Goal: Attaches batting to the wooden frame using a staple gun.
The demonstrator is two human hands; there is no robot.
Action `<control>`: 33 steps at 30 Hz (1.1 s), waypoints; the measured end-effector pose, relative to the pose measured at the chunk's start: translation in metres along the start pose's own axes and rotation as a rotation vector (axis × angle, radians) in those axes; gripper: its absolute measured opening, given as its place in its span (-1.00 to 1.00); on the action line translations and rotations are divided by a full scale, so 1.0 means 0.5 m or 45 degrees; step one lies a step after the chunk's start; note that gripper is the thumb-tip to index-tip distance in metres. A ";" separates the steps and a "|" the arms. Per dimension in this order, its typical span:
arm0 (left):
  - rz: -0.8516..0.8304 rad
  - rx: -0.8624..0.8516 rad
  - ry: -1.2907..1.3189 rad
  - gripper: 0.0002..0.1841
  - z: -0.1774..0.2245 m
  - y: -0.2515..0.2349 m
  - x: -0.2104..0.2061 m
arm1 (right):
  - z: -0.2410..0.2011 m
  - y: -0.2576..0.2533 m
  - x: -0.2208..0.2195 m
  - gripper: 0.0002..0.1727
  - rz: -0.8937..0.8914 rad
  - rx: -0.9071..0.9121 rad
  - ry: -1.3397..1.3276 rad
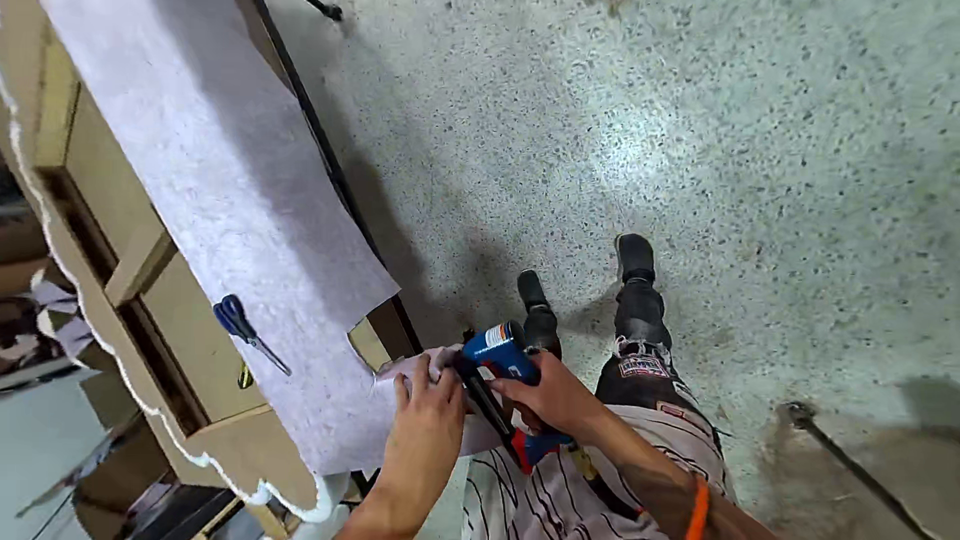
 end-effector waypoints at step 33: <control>-0.240 -0.481 0.502 -0.75 -0.109 -0.109 0.001 | 0.057 0.104 0.071 -0.62 0.246 0.220 -0.201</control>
Point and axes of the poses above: each hand's wrist, its own y-axis away from the middle knuckle, its own x-axis out of the back of the hand, z = x × y, the point moved 7 cm from there along -y, towards the middle knuckle, and after that the axes turned 13 degrees about x, right-handed, at the moved point
